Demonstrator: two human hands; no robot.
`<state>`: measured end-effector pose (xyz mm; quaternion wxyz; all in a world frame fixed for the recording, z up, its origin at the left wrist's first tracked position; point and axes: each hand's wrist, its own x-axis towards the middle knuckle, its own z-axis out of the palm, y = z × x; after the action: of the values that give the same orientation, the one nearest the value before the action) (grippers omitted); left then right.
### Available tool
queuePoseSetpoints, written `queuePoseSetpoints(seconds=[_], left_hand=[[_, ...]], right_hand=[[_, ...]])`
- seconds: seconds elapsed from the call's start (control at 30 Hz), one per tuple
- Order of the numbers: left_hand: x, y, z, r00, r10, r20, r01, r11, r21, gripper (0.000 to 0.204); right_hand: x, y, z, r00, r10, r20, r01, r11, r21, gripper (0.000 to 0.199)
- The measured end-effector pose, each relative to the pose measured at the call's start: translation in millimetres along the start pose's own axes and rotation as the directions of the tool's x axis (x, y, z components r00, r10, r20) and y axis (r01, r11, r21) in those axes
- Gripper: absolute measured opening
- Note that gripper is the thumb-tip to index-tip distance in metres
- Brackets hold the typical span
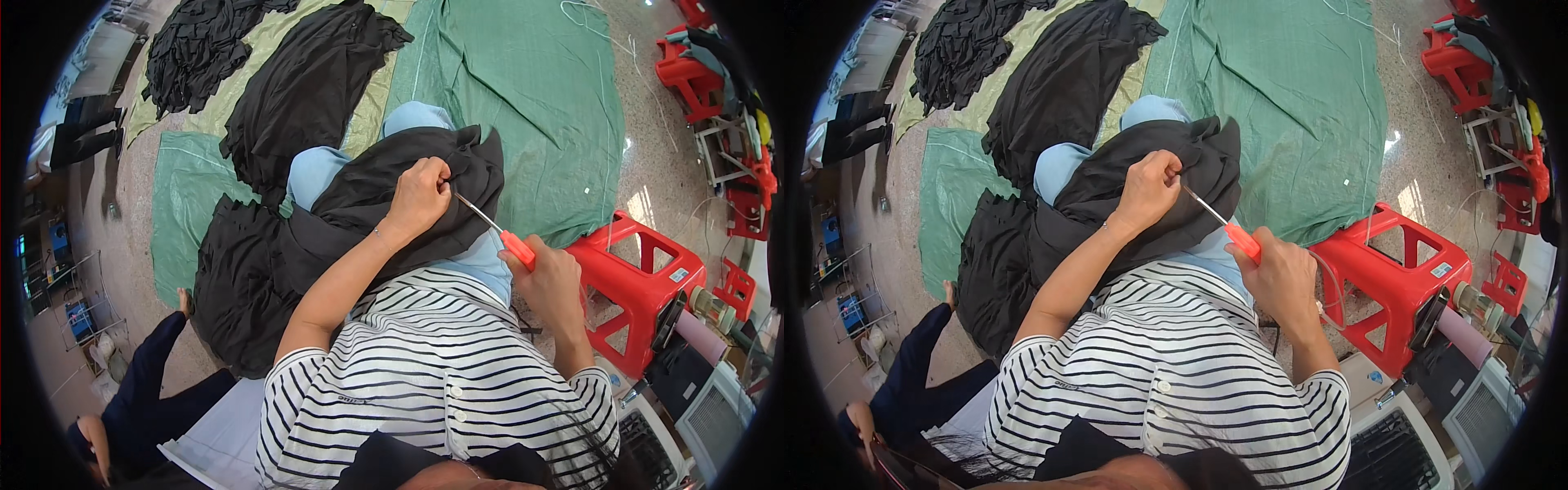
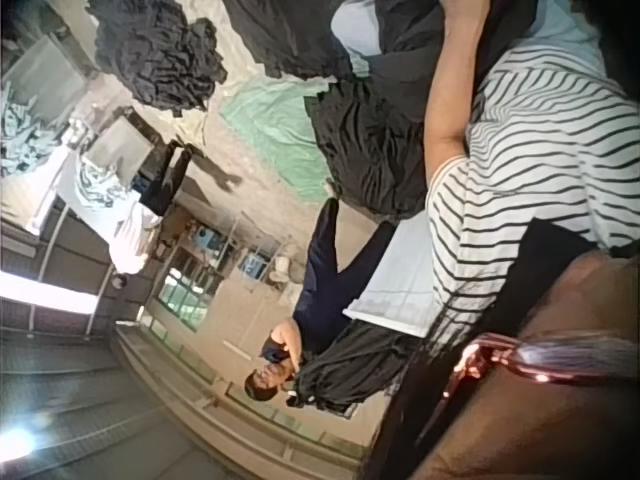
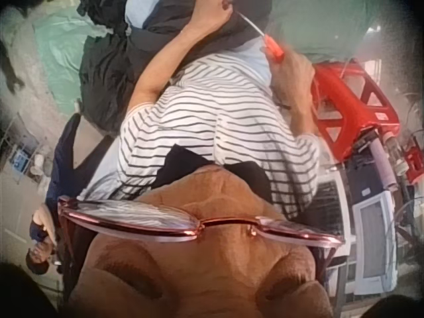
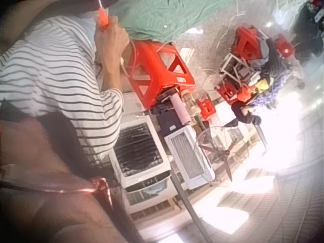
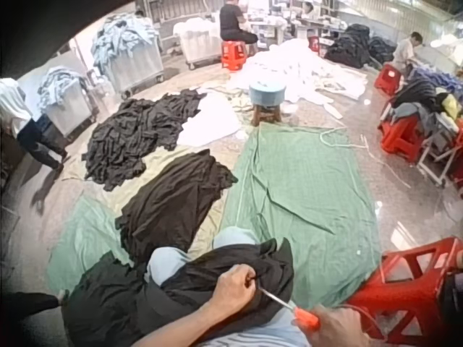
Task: Trimming excess threads from black fabric pieces using scissors.
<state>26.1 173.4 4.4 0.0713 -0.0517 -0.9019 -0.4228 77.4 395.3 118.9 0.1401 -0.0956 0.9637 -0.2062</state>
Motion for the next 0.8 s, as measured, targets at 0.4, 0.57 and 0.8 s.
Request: queuePoseSetpoints(seconds=[0.4, 0.57, 0.8], left_hand=[[17, 36, -10, 0.993, -0.095, -0.065, 0.102, 0.988, 0.115, 0.059], [45, 49, 14, 0.916, -0.018, 0.4, -0.206, 0.836, 0.509, 0.047], [25, 31, -102, 0.982, 0.127, -0.143, -0.191, 0.674, -0.714, 0.019]], right_hand=[[15, 8, 10, 0.946, 0.172, -0.277, -0.113, 0.97, 0.215, 0.029], [21, 22, 7, 0.892, 0.274, -0.359, -0.183, 0.946, 0.268, 0.029], [21, 54, 5, 0.79, 0.295, -0.538, -0.137, 0.94, 0.313, 0.029]])
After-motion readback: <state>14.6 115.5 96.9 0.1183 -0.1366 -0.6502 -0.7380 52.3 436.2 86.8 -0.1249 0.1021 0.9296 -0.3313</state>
